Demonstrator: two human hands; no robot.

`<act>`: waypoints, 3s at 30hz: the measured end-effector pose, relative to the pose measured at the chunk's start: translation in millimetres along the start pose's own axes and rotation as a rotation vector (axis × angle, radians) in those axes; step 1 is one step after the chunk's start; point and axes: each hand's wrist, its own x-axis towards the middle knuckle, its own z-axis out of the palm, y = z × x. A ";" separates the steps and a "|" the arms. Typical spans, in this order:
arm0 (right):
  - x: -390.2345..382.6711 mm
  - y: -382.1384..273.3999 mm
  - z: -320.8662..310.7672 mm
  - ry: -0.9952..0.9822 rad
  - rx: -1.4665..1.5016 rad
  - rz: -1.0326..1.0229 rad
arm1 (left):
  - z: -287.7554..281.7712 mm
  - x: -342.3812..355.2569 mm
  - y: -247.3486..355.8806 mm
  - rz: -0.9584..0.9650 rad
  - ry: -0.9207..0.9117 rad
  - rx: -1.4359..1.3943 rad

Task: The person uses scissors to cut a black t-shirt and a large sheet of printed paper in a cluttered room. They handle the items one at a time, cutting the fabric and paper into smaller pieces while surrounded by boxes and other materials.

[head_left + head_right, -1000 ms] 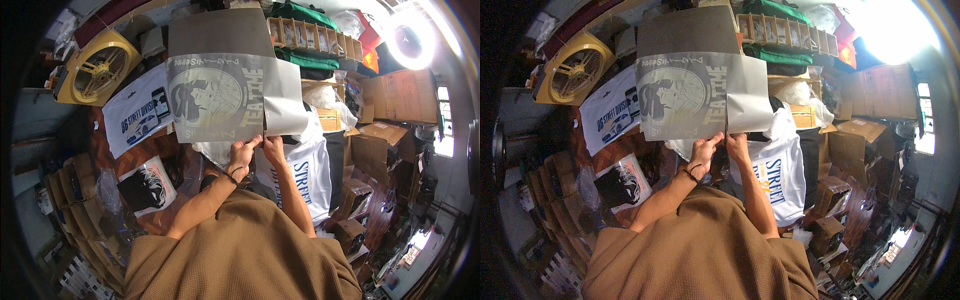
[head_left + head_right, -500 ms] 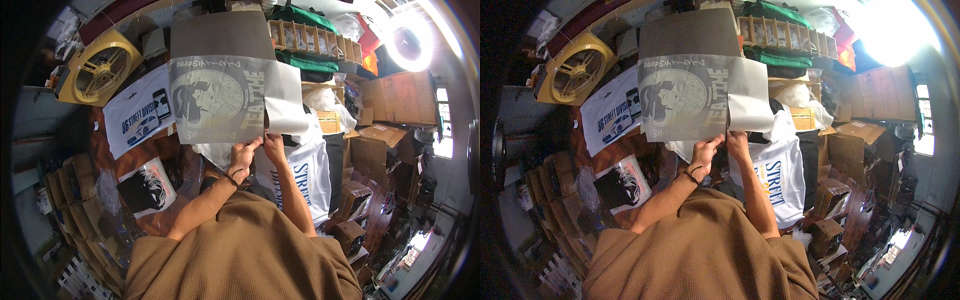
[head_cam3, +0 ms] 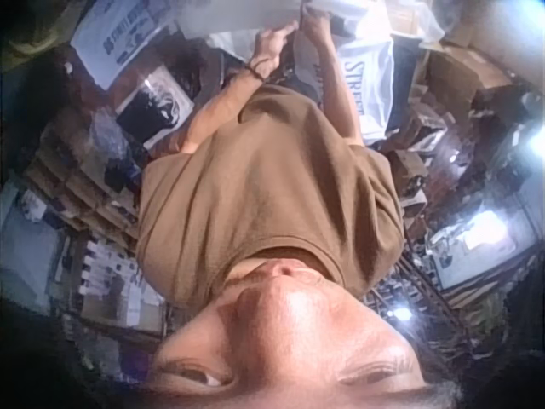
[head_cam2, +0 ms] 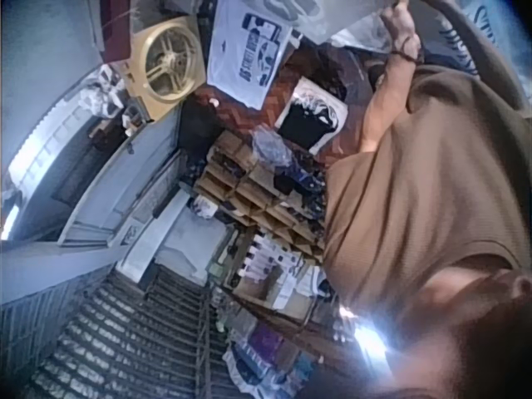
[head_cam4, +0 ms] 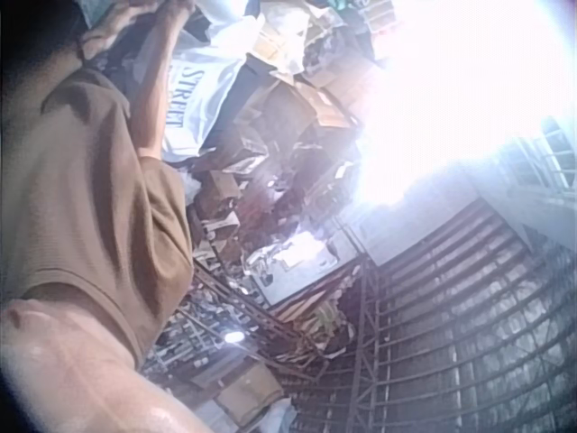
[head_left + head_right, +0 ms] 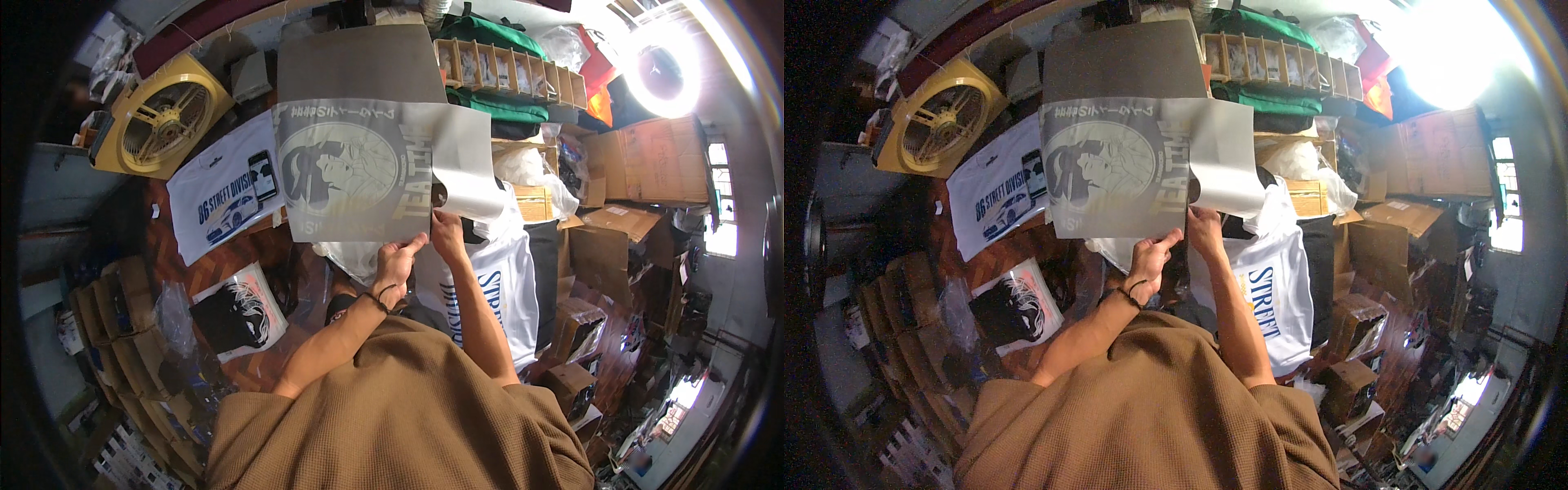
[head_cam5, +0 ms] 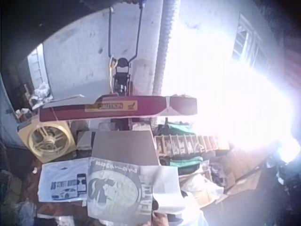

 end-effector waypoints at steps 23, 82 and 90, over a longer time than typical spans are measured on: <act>5.3 9.6 12.8 -0.008 0.265 0.075 | -23.3 15.6 6.0 0.062 0.164 -0.315; 14.3 -37.5 -13.1 0.019 0.026 0.050 | -34.1 5.8 0.3 0.157 0.110 -0.232; 23.8 -34.1 -12.9 0.031 -0.003 -0.020 | -33.4 -2.8 3.6 0.176 0.133 -0.196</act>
